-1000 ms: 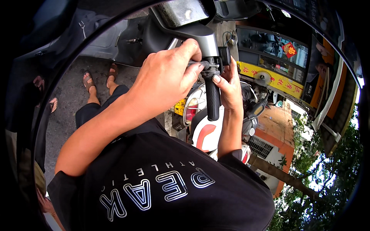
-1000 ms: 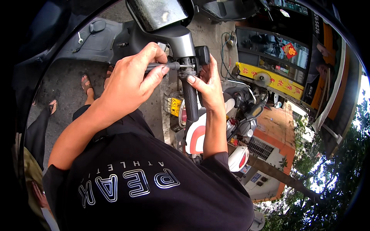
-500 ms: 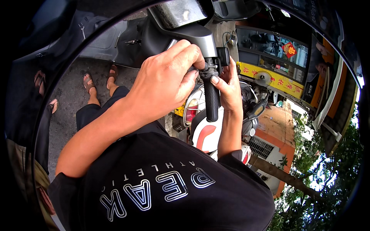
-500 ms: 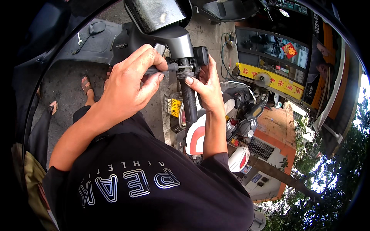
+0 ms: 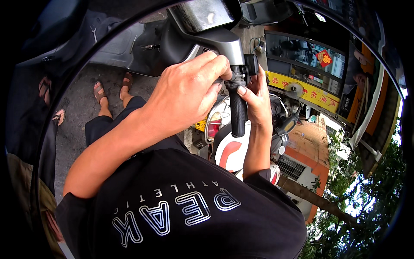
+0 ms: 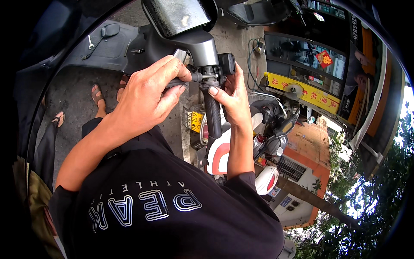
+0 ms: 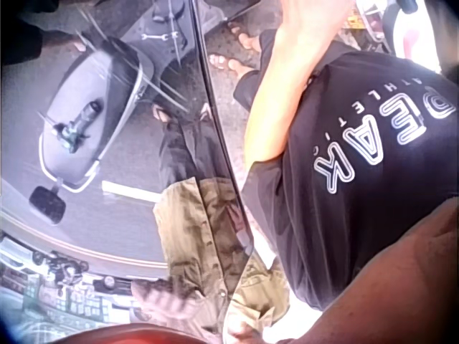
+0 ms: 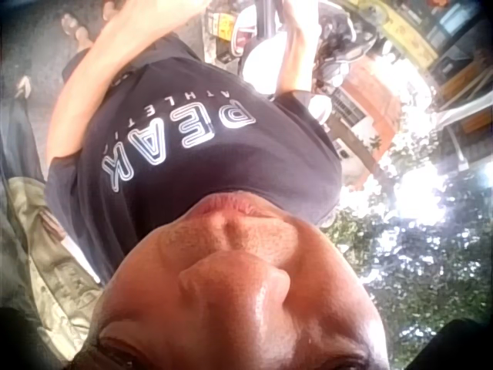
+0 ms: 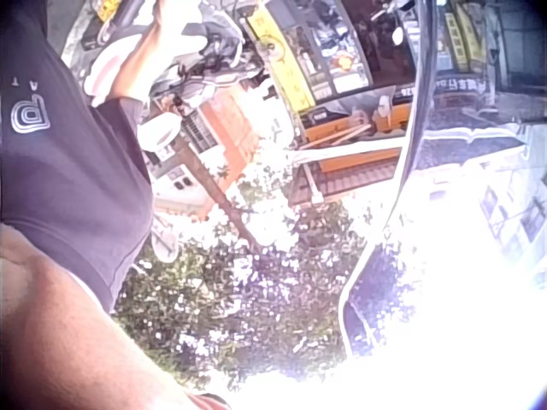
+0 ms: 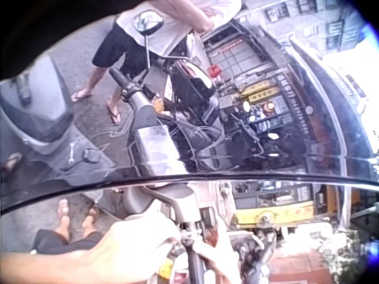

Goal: The person assembles a handlebar component on a scooter by hand and with a screwdriver, then fastens a screw with a power drill.

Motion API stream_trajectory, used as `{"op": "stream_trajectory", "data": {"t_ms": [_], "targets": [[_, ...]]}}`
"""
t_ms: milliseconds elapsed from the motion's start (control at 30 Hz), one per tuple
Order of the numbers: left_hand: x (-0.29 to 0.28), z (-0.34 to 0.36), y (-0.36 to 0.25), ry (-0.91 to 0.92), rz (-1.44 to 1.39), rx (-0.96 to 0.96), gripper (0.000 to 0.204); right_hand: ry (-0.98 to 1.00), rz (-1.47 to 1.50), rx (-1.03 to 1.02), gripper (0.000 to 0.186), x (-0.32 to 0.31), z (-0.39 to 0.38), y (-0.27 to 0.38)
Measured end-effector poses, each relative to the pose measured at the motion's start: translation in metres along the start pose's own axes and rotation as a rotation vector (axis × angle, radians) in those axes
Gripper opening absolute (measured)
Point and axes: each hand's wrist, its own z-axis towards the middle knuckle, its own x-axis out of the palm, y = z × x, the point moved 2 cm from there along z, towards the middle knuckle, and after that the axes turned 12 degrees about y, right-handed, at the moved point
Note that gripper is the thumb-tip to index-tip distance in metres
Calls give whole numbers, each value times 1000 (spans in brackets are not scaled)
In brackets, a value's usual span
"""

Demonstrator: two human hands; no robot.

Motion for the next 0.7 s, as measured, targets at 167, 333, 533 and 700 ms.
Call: {"op": "stream_trajectory", "data": {"t_ms": [167, 333, 533, 700], "targets": [[2, 2, -6, -31, -9, -168, 19, -14, -4, -1, 100, 0, 0, 0], [-1, 2, -3, 26, 44, -98, 18, 4, -16, 6, 100, -1, 1, -1], [6, 2, -2, -138, 22, 29, 16, 7, -17, -3, 100, -3, 0, -1], [12, -1, -1, 29, 75, -158, 15, 6, -26, -3, 101, -1, -2, -1]]}}
